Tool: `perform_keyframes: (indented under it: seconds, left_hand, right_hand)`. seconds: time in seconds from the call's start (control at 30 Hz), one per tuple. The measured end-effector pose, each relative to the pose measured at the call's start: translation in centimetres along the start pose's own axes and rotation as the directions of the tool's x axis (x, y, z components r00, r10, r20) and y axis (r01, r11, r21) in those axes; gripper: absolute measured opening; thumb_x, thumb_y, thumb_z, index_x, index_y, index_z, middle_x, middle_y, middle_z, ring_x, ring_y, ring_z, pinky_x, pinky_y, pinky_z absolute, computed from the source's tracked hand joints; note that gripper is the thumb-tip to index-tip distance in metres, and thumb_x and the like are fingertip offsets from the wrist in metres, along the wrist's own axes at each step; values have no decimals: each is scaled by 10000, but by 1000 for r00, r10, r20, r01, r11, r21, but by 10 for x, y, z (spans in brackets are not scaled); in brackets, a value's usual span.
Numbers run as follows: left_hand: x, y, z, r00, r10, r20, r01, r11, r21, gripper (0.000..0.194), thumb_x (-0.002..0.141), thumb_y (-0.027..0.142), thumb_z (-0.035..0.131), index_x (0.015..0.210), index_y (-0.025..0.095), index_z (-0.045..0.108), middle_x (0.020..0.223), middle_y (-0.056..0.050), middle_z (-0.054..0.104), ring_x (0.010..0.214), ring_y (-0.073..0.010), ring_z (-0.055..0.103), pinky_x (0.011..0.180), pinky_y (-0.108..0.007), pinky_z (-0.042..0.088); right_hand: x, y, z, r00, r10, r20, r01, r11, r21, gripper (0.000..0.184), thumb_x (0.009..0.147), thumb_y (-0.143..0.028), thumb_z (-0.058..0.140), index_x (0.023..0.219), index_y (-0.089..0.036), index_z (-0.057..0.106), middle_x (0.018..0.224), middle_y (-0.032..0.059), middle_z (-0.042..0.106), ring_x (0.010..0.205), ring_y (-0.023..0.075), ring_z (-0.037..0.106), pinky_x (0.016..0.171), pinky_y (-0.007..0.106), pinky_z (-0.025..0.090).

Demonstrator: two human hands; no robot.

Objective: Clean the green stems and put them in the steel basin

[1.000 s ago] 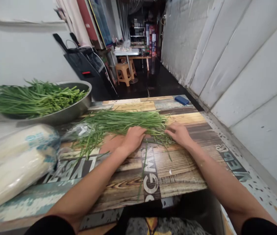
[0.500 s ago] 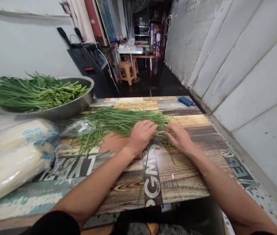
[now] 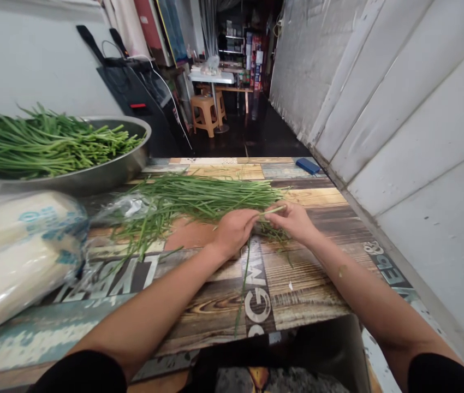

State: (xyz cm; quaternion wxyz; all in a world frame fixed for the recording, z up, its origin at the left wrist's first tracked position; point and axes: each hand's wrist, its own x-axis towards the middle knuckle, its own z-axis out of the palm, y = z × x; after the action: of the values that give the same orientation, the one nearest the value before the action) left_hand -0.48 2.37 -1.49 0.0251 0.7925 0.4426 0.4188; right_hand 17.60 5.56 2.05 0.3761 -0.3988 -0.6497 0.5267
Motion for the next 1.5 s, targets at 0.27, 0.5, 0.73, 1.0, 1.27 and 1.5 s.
perform_keyframes:
  seconds: [0.27, 0.5, 0.73, 1.0, 1.27, 1.5]
  left_hand:
    - [4, 1, -4, 997, 73, 38, -72, 997, -20, 239, 945, 259, 436, 931, 175, 660, 880, -68, 691, 829, -159, 601, 776, -316, 474]
    - [4, 0, -6, 996, 63, 62, -70, 991, 115, 265, 951, 240, 405, 935, 173, 661, 906, -77, 688, 846, -170, 608, 776, -312, 475]
    - [7, -2, -12, 993, 36, 115, -65, 964, 256, 264, 943, 219, 406, 931, 170, 665, 826, -79, 678, 790, -183, 577, 738, -322, 443]
    - [7, 4, -11, 980, 154, 124, -175, 968, 179, 252, 950, 231, 409, 912, 169, 650, 812, -70, 681, 745, -167, 570, 702, -307, 424]
    - [9, 5, -10, 977, 212, -13, -210, 972, 106, 204, 938, 199, 447, 893, 154, 641, 800, -51, 698, 700, -148, 566, 671, -282, 432]
    - [10, 11, -15, 966, 253, 53, -257, 924, 283, 259, 952, 200, 384, 911, 146, 634, 758, -70, 667, 700, -167, 542, 672, -304, 408]
  right_hand:
    - [1, 4, 1, 1000, -6, 22, 7, 999, -51, 306, 635, -448, 728, 759, -173, 678, 545, -15, 609, 464, 117, 534, 469, 248, 448]
    - [1, 14, -20, 991, 43, -125, -67, 979, -191, 242, 680, -406, 665, 630, -181, 592, 444, -39, 520, 392, 98, 444, 408, 224, 330]
    - [2, 16, -33, 886, -317, -338, -6, 722, -692, 360, 800, -483, 568, 591, -190, 545, 575, 25, 540, 583, 160, 510, 581, 282, 403]
    - [-1, 18, -16, 836, -493, 241, 475, 430, -768, 252, 914, -351, 502, 929, -193, 698, 918, 77, 677, 884, 215, 539, 824, 369, 393]
    - [-4, 16, -10, 969, -235, 76, 247, 928, -279, 330, 841, -467, 588, 747, -182, 725, 764, 28, 684, 726, 168, 589, 702, 290, 435]
    - [-9, 13, 10, 985, 162, -55, -134, 931, 340, 311, 657, -459, 758, 621, -158, 686, 599, 2, 607, 534, 89, 474, 504, 231, 349]
